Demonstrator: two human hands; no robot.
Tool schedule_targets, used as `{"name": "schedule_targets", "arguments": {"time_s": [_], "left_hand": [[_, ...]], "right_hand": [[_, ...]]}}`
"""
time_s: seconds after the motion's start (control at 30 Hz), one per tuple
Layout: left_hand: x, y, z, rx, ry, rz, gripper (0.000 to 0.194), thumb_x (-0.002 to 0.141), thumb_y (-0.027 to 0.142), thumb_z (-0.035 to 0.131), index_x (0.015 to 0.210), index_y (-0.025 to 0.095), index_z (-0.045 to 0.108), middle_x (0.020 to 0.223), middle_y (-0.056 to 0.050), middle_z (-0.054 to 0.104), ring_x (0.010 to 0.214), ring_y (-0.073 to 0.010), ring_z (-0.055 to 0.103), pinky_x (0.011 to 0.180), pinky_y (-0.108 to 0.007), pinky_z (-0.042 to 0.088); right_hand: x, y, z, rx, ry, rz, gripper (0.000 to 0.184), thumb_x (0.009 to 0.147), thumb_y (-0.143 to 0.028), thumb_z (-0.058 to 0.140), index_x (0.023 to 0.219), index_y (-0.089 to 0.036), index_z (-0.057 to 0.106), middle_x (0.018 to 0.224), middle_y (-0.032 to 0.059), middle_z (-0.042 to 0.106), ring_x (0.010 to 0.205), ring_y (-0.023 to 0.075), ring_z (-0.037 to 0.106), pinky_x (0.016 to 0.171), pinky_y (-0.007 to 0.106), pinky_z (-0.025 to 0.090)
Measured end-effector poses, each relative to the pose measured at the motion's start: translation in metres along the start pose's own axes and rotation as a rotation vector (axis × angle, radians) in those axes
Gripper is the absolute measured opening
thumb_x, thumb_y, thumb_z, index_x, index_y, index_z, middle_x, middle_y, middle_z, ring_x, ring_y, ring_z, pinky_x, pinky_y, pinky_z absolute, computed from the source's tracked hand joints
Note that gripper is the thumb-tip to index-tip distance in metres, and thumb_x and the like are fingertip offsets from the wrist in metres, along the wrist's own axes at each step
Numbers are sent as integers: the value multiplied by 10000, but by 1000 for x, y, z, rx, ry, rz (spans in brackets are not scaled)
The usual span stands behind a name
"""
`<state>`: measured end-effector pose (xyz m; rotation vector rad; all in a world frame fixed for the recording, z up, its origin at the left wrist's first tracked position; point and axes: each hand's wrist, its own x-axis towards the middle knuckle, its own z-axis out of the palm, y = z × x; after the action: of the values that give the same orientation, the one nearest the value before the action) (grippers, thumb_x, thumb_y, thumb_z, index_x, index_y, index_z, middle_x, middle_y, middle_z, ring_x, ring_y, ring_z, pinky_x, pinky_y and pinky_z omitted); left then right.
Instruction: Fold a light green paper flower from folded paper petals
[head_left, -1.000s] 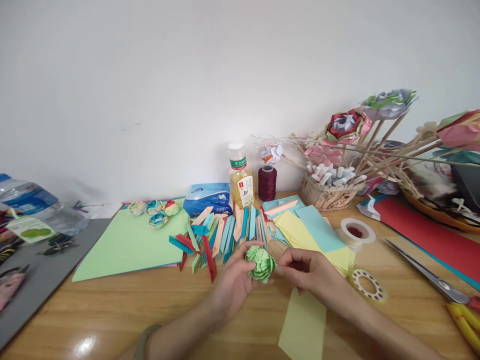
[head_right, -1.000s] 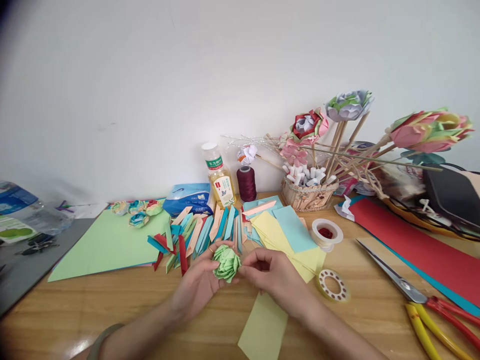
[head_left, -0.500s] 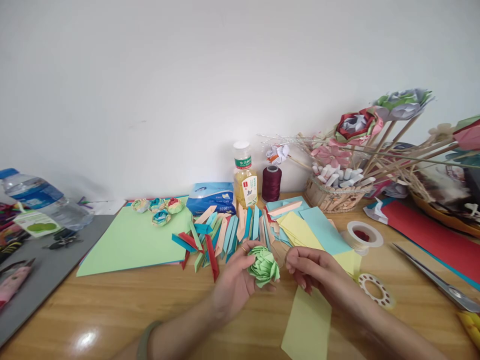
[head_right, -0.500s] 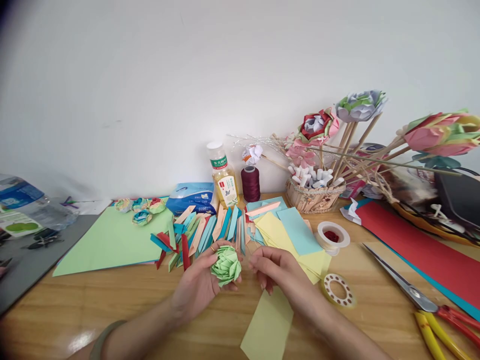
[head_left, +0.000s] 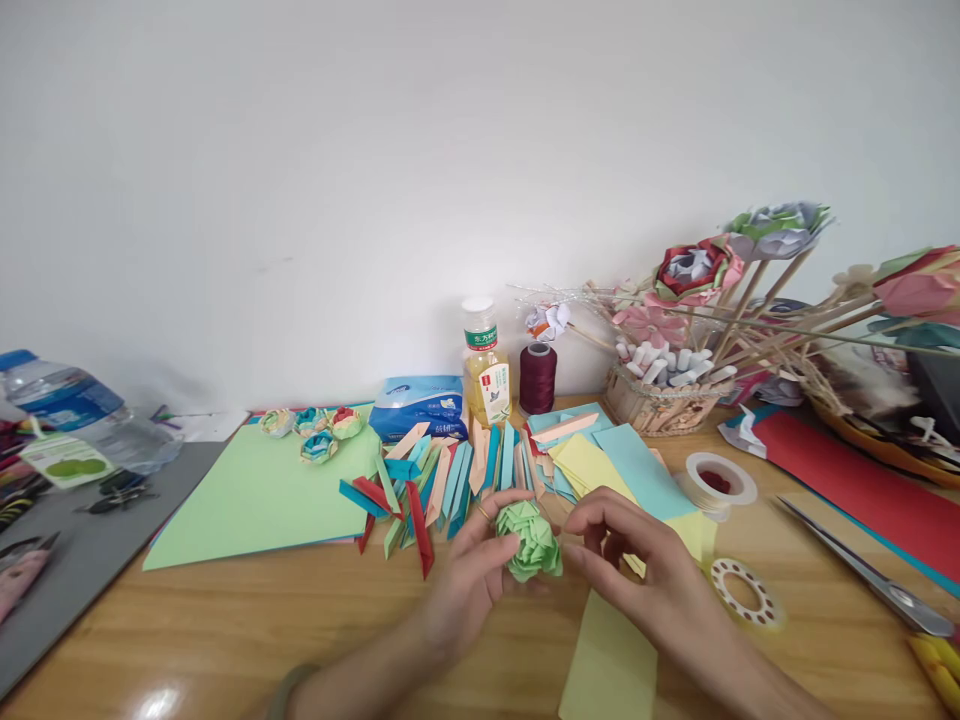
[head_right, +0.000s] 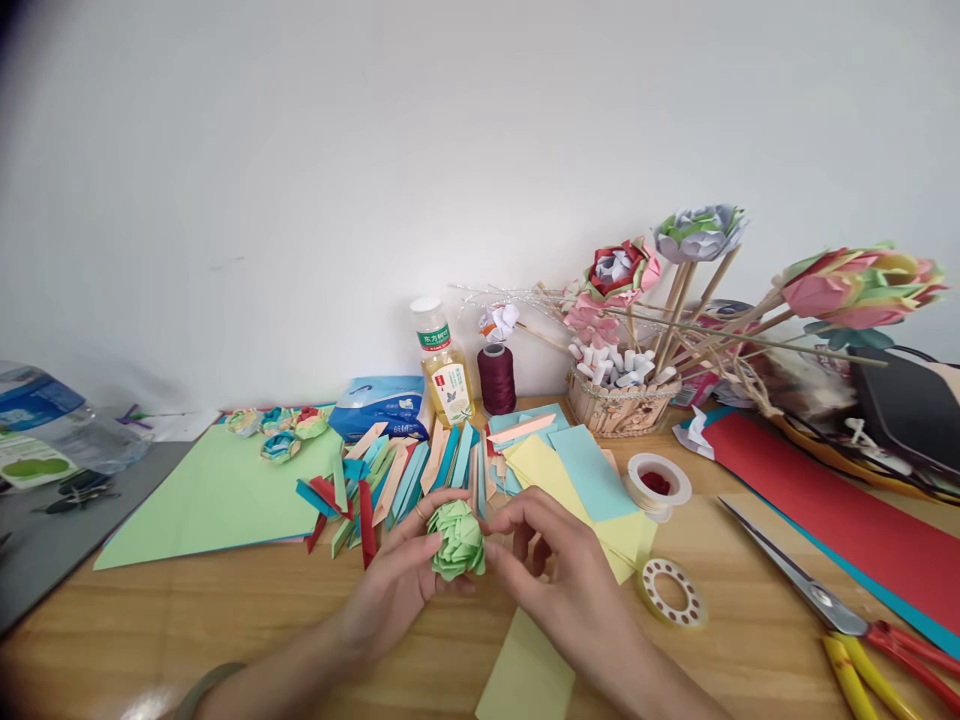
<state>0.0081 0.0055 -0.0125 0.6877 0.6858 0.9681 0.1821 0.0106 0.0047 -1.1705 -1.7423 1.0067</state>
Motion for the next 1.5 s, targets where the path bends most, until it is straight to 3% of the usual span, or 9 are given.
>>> {"name": "schedule_targets", "arguments": {"time_s": [0.1,0.23,0.33,0.57,0.7,0.97,1.2,1.4,1.5], "left_hand": [[-1,-1,1,65,12,8,409,748,250,608,1145,214,517,942,-54,547,828,-173,553,691,-296,471],[-2,-1,2,102,25,-4,488,732,245,625,1199,231,484,989,-60,524,858,-183,539,690,-302,477],[-2,-1,2,63,19,-14,497,708,237,642,1179,229,486,1014,-66,527,858,-191,547,696,-322,482],[-2,-3,-2,-53,-20,-17,302,733,207,577,1032,179,551,955,-67,580,807,-193,599,664,-299,478],[0,-2,-6,-123,-47,-56,371,716,243,549,1077,156,539,914,-61,586,723,-216,644,614,-300,479],[4,-4,-7,-169,-68,-118,441,708,325,495,1112,150,487,788,-47,591,584,-214,642,465,-272,465],[2,-3,-4,-76,69,-55,331,668,205,570,992,156,525,814,-43,580,667,-160,580,551,-272,481],[1,-2,-2,-76,45,-48,307,697,218,548,1000,169,540,815,-43,570,732,-171,564,617,-280,466],[1,-1,2,-38,38,-31,312,698,201,540,1008,172,552,889,-51,576,806,-182,566,690,-294,460]], "right_hand": [[-4,2,1,-121,36,-189,99,792,-151,521,872,-209,528,809,15,535,599,121,497,506,239,404],[-6,5,0,-186,30,-271,189,800,-108,499,947,-226,504,855,21,526,654,130,520,524,241,432],[-5,4,-2,-169,50,-274,174,820,-103,455,933,-231,487,826,11,521,641,127,515,515,236,430],[-6,-1,-3,-158,38,-244,169,808,-108,460,918,-235,477,820,1,548,659,129,516,571,242,448],[-4,-1,-5,-102,58,-144,150,827,-119,421,887,-235,495,841,-2,567,679,126,520,610,237,455],[-3,-1,-4,-84,18,-143,101,848,-155,420,835,-216,499,791,0,563,655,122,518,586,228,448],[-4,-7,1,-112,105,-138,106,827,-169,473,745,-208,528,650,-18,551,557,116,512,506,220,419],[-8,-2,1,-211,77,-254,59,799,-151,491,797,-207,506,674,-7,558,574,123,529,506,228,435],[-10,1,4,-315,58,-229,152,746,-188,582,870,-211,497,722,-2,571,617,142,550,525,248,445]]}}
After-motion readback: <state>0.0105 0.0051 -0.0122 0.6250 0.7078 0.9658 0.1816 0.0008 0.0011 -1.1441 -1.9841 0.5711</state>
